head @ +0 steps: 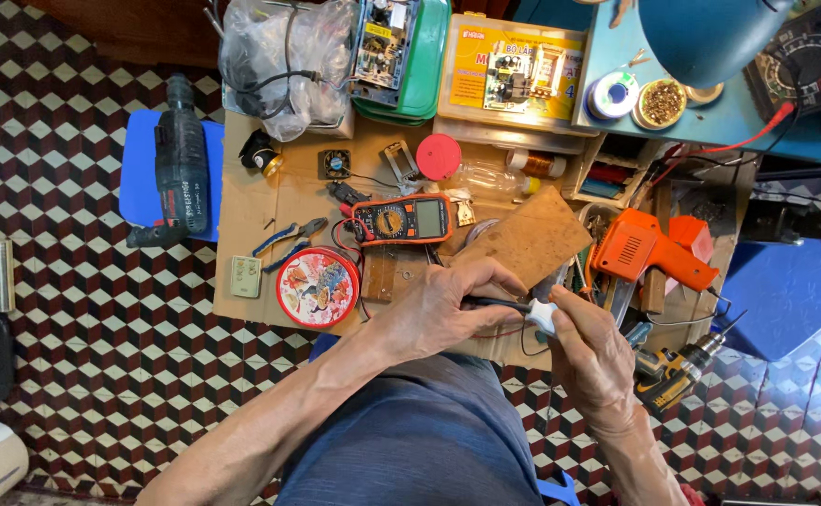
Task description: The person repairs an electrical plug by stripping wires, inserting them into the plug terminals, and tightening the screws with a cordless drill. They then plug the cord into a power strip and test a Bosch rotary hammer drill.
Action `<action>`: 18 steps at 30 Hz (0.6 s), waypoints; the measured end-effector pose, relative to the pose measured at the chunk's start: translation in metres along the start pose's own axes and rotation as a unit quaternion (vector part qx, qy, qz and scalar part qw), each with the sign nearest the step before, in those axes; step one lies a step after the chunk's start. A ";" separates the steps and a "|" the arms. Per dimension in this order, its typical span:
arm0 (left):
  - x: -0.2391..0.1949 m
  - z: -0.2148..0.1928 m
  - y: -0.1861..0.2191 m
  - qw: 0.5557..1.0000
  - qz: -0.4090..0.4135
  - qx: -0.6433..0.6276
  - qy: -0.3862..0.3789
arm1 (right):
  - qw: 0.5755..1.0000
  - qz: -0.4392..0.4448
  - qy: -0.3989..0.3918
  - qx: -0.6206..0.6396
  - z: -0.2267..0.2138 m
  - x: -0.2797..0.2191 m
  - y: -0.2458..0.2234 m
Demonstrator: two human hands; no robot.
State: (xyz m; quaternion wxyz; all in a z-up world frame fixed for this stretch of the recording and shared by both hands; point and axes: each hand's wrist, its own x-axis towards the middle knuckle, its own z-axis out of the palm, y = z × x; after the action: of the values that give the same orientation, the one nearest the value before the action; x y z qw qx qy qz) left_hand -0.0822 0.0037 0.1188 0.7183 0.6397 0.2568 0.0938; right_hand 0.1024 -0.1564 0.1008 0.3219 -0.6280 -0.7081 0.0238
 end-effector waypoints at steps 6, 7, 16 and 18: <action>0.000 -0.004 -0.002 1.000 0.010 0.022 -0.009 | 1.000 0.009 -0.003 0.016 0.000 0.001 0.001; 0.001 -0.005 -0.002 0.999 0.018 0.028 -0.003 | 1.000 0.009 -0.002 0.019 0.001 0.003 0.000; -0.034 0.002 -0.013 0.993 0.012 0.114 -0.016 | 0.959 0.185 -0.154 0.149 0.000 0.018 -0.023; -0.045 0.006 -0.024 0.989 0.033 0.146 0.018 | 0.936 0.235 -0.205 0.161 0.003 0.017 -0.035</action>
State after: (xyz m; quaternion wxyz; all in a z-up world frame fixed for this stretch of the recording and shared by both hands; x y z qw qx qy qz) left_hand -0.1222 -0.0266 0.1069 0.6090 0.7442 0.2593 0.0899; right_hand 0.0705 -0.1476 0.1208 0.2519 -0.6978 -0.5775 0.3408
